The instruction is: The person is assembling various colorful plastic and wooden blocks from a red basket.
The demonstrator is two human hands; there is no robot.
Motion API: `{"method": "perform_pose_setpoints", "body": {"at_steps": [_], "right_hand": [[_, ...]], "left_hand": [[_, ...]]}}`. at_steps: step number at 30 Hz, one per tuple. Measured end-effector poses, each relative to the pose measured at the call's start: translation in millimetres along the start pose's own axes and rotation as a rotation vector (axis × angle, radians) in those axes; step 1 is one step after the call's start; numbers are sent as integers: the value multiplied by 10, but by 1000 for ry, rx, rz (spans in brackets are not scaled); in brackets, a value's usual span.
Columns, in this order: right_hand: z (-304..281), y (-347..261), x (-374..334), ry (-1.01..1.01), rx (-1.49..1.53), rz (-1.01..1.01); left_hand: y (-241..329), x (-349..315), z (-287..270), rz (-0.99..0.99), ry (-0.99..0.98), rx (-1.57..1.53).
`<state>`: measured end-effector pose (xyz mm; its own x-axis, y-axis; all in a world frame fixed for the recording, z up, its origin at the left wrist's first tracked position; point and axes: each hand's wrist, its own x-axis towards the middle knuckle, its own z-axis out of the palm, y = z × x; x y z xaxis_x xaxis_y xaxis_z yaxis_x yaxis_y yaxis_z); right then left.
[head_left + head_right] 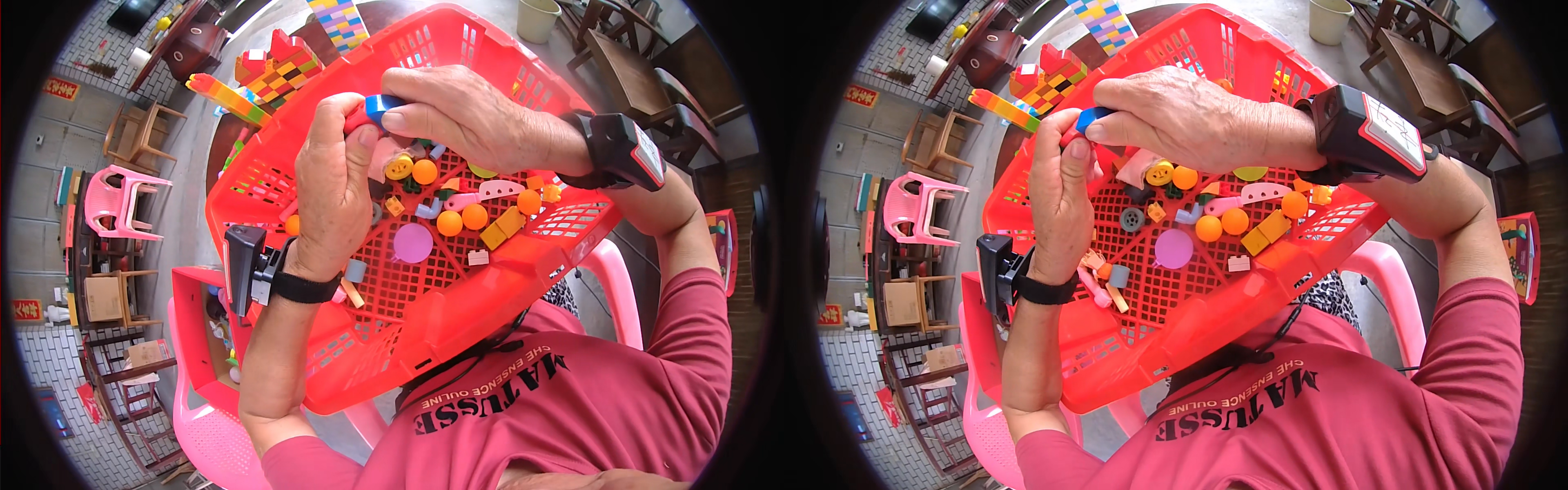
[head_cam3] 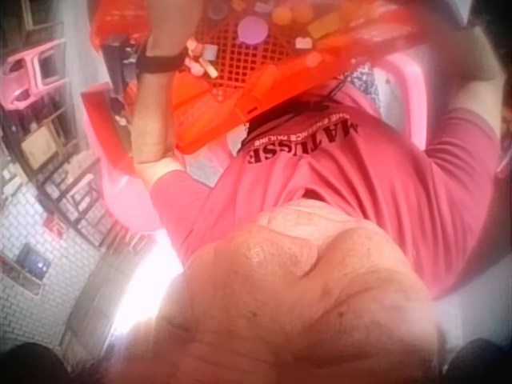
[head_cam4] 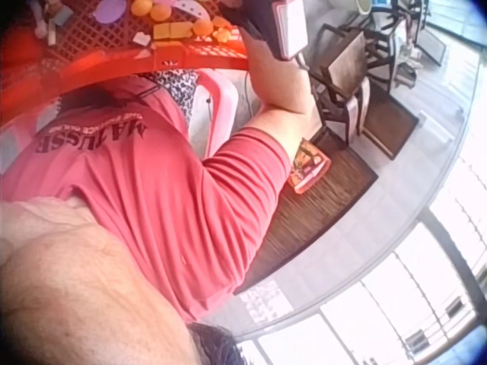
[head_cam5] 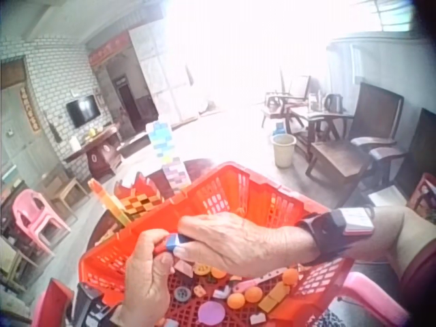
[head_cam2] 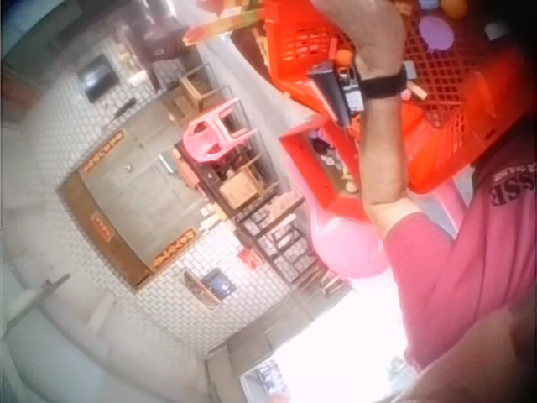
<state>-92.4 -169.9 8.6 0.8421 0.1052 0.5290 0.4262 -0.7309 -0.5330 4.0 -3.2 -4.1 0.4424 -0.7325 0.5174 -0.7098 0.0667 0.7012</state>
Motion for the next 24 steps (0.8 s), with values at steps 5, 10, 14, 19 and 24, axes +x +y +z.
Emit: {"method": "perform_pose_setpoints", "body": {"at_steps": [5,10,14,19,24], "right_hand": [[51,212,5,11,-38,-26],[37,272,62,-182,365,363],[-69,541,85,-201,127,388],[21,854,-49,-367,-215,192],[146,849,-114,-606,-262,128]], "left_hand": [[-106,76,-57,-137,-171,-119],[-176,82,-168,-455,-160,-392],[-408,96,-228,-568,-41,-539],[-585,150,-337,-652,0,-662],[-657,142,-359,-664,-2,-743]]}}
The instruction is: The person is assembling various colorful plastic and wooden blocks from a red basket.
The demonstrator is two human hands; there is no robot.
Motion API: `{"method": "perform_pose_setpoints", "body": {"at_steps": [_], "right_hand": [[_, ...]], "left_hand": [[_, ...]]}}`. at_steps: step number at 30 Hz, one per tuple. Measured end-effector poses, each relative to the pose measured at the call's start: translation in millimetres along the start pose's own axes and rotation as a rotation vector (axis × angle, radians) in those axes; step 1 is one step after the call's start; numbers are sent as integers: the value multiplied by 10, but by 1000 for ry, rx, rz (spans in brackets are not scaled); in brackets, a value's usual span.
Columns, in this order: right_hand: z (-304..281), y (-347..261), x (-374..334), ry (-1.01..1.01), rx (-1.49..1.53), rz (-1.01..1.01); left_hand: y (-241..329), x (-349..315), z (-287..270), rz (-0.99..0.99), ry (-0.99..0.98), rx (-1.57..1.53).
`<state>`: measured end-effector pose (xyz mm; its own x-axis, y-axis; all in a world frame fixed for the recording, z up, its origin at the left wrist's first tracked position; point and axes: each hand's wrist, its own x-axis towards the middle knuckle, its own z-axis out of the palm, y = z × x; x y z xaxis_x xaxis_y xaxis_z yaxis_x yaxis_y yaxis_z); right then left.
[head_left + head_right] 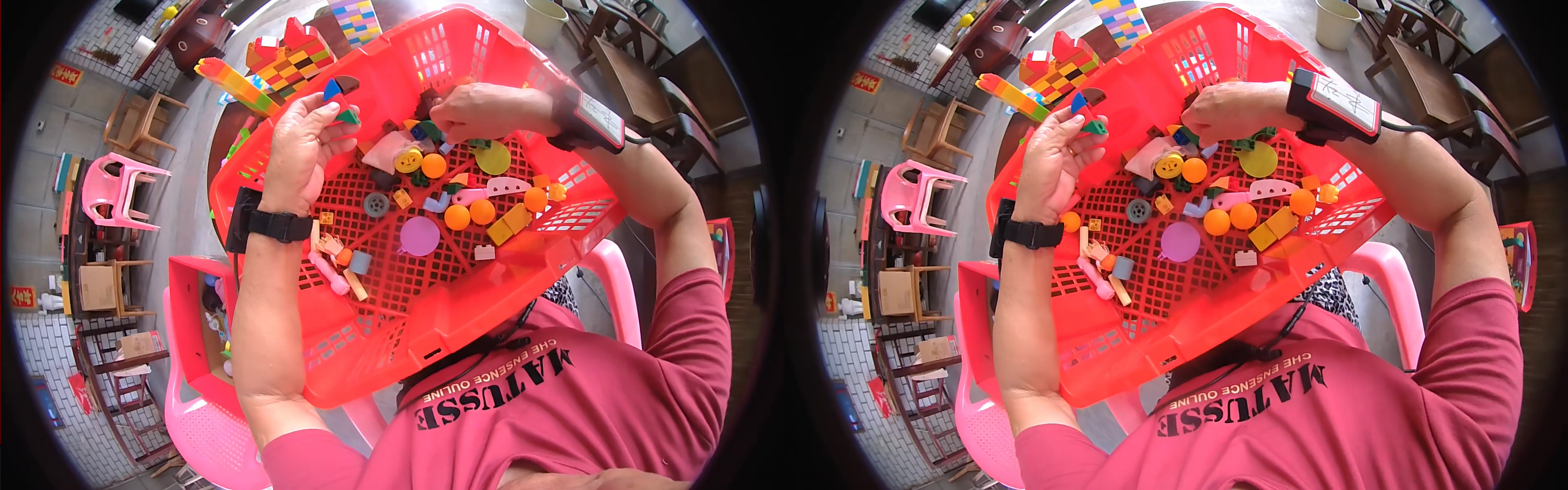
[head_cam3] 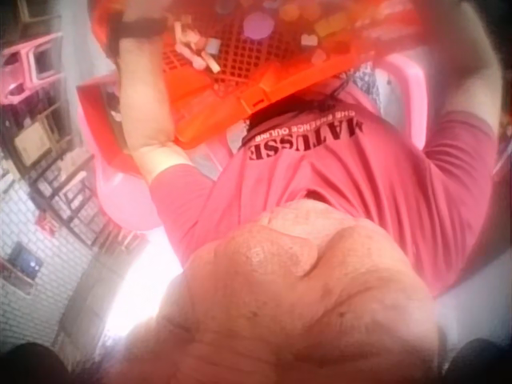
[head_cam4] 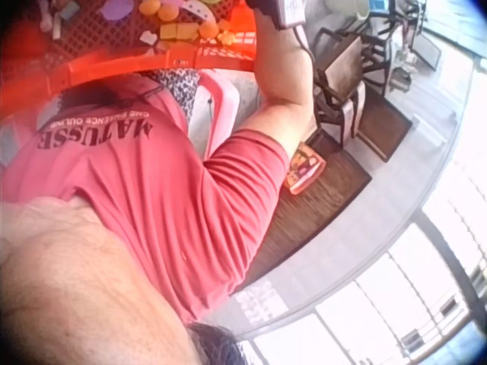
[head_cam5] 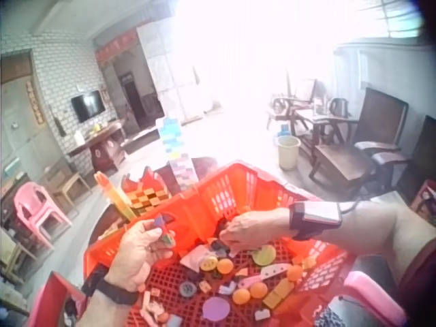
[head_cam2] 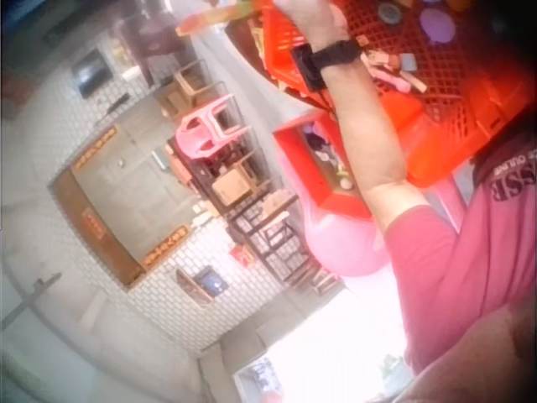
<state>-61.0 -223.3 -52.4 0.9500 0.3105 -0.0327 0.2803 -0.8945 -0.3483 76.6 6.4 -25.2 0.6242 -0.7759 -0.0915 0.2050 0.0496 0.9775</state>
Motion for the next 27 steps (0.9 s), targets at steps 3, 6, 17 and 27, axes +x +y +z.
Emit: {"method": "perform_pose_setpoints", "body": {"at_steps": [3,6,17,27], "right_hand": [[19,-4,-22,-114,-1,-12],[-43,-73,-16,-374,-65,84],[-17,-90,11,-432,-28,155],[-8,-81,-3,-429,-28,122]], "left_hand": [[5,2,9,14,-6,13],[11,-6,46,48,-25,59],[-1,-22,52,-52,-67,68],[-11,23,-3,-66,-104,-108]]}}
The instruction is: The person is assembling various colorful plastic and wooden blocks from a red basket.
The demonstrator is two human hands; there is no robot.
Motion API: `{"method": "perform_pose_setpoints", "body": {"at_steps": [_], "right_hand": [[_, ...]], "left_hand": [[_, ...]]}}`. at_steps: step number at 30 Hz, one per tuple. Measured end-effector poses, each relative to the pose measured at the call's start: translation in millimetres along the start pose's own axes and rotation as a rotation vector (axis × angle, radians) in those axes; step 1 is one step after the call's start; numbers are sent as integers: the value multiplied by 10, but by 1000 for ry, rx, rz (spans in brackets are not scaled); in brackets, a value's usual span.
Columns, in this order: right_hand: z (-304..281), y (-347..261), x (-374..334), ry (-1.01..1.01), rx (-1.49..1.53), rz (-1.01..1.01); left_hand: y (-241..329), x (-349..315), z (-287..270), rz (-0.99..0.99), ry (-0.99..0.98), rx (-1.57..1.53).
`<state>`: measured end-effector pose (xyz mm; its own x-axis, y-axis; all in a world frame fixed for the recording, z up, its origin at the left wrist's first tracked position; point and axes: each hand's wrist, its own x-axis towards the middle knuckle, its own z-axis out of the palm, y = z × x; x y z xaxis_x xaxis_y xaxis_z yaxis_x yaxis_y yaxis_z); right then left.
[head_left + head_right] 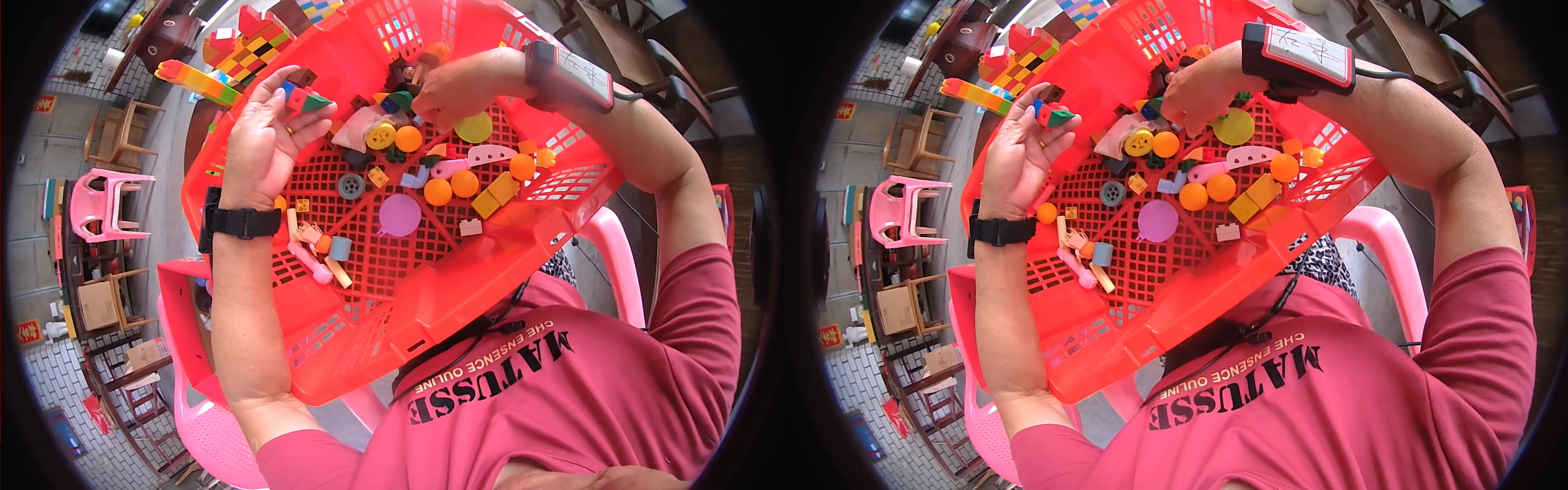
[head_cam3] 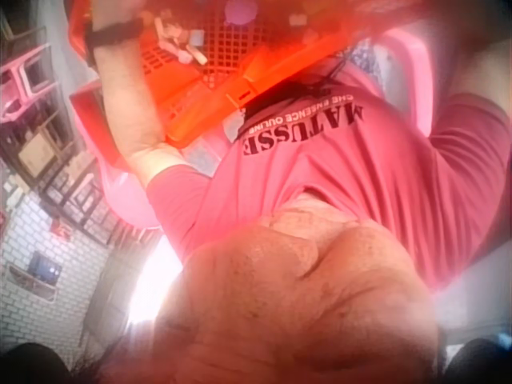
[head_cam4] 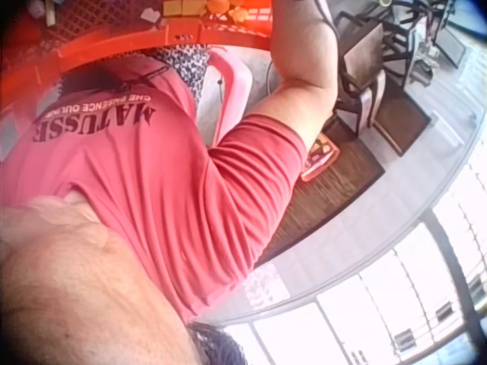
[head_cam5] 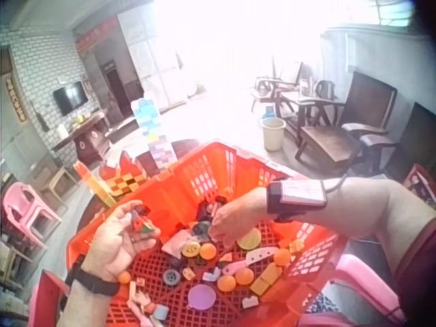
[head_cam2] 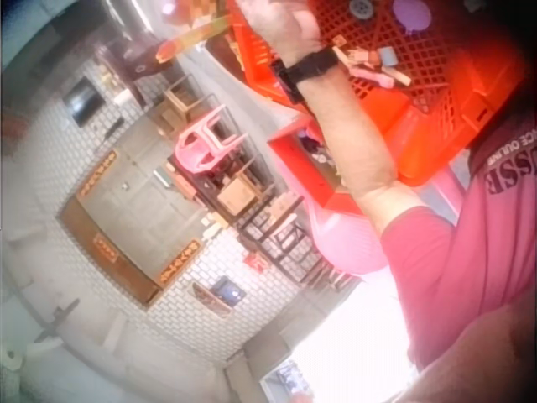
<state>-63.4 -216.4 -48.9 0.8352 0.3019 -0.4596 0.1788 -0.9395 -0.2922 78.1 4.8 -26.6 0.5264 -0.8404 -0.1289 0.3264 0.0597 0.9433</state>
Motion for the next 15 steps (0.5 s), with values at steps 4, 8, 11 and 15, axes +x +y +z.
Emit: {"method": "perform_pose_setpoints", "body": {"at_steps": [4,8,11,15], "right_hand": [[19,16,13,-25,-2,29],[48,57,43,-22,10,44],[45,36,86,-40,11,22],[113,33,121,15,-54,-101]], "left_hand": [[-7,16,9,-8,-5,27],[-24,33,-10,53,-3,60],[-3,15,11,136,24,89],[-20,28,30,186,8,113]]}}
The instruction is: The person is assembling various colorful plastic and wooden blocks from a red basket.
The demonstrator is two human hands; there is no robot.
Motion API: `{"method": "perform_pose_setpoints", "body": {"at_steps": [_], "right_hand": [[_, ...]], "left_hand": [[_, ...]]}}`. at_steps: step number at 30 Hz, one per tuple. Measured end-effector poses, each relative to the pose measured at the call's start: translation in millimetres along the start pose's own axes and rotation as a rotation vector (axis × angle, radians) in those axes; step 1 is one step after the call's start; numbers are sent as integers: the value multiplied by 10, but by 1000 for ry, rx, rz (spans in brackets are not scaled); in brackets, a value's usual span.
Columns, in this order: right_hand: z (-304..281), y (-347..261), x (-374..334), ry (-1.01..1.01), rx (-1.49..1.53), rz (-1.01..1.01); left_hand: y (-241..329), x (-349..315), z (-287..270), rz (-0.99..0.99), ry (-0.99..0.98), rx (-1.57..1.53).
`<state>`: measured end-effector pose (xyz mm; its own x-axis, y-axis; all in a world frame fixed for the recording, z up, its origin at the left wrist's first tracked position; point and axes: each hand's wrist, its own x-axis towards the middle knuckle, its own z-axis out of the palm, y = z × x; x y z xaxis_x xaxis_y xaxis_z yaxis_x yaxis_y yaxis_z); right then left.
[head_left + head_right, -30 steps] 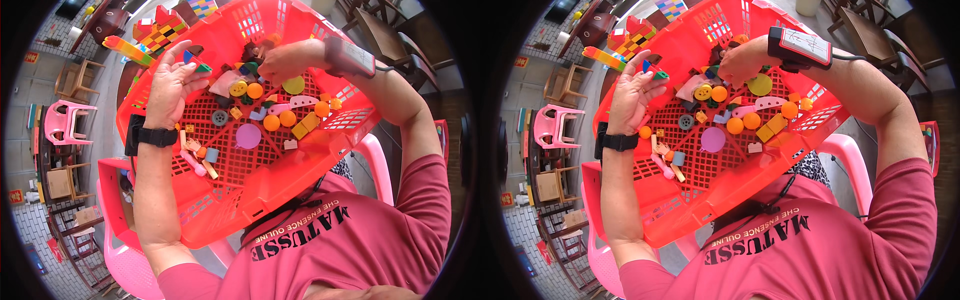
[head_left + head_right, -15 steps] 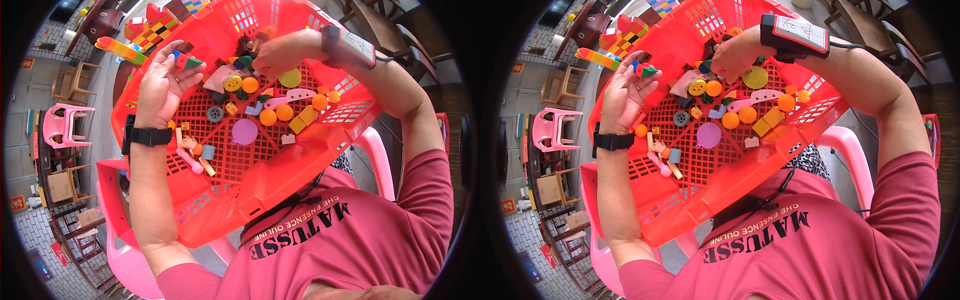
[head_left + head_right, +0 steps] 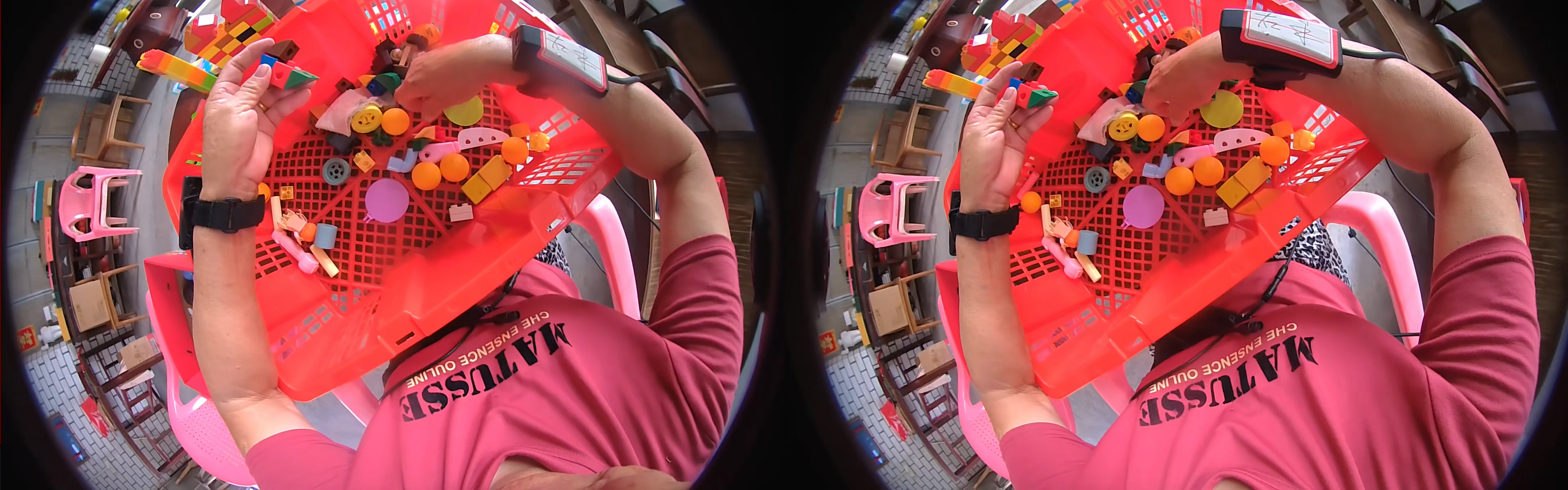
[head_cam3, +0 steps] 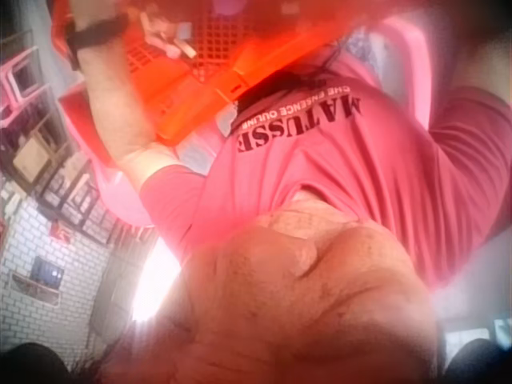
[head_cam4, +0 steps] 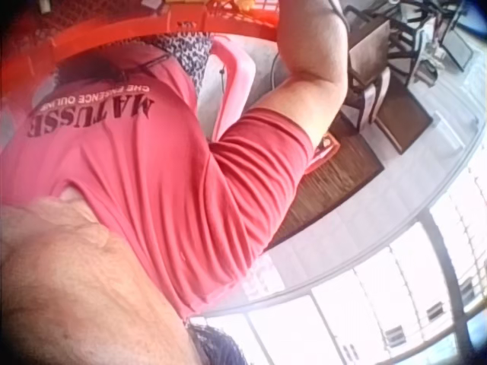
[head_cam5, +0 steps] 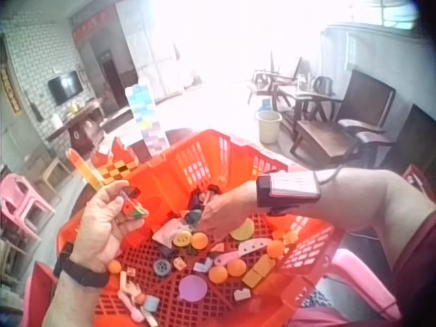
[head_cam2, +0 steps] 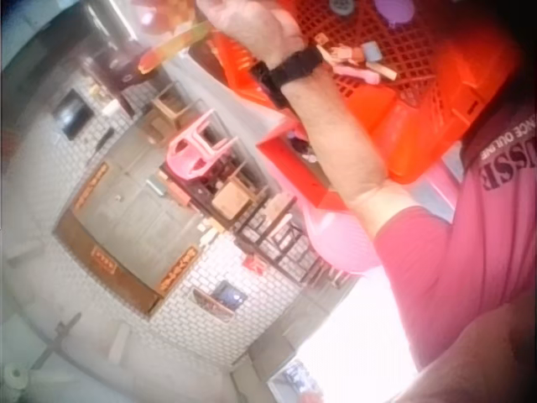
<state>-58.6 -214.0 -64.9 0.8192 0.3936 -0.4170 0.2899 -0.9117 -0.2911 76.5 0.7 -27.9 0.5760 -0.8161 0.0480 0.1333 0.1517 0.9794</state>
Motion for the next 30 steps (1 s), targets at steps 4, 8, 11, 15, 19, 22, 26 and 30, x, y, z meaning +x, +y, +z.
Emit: {"method": "perform_pose_setpoints", "body": {"at_steps": [4,8,11,15,19,22,26,30], "right_hand": [[89,-128,21,12,-19,-44],[351,-53,98,-12,28,-103],[348,-128,93,-11,-58,-75],[210,-194,7,-15,-96,-14],[-127,-171,-70,183,4,-30],[-368,-168,-247,494,304,25],[-451,-115,-288,616,836,-2],[-444,-204,-301,707,991,-53]], "left_hand": [[-12,-4,13,-50,36,15],[-22,42,-73,-87,59,-28],[29,17,-75,-90,59,-69],[22,-6,-24,-103,24,-94],[42,-52,-1,-115,9,-34],[78,-92,95,-101,5,-29],[79,-124,203,-94,-30,-64],[66,-140,208,-84,-82,-71]]}}
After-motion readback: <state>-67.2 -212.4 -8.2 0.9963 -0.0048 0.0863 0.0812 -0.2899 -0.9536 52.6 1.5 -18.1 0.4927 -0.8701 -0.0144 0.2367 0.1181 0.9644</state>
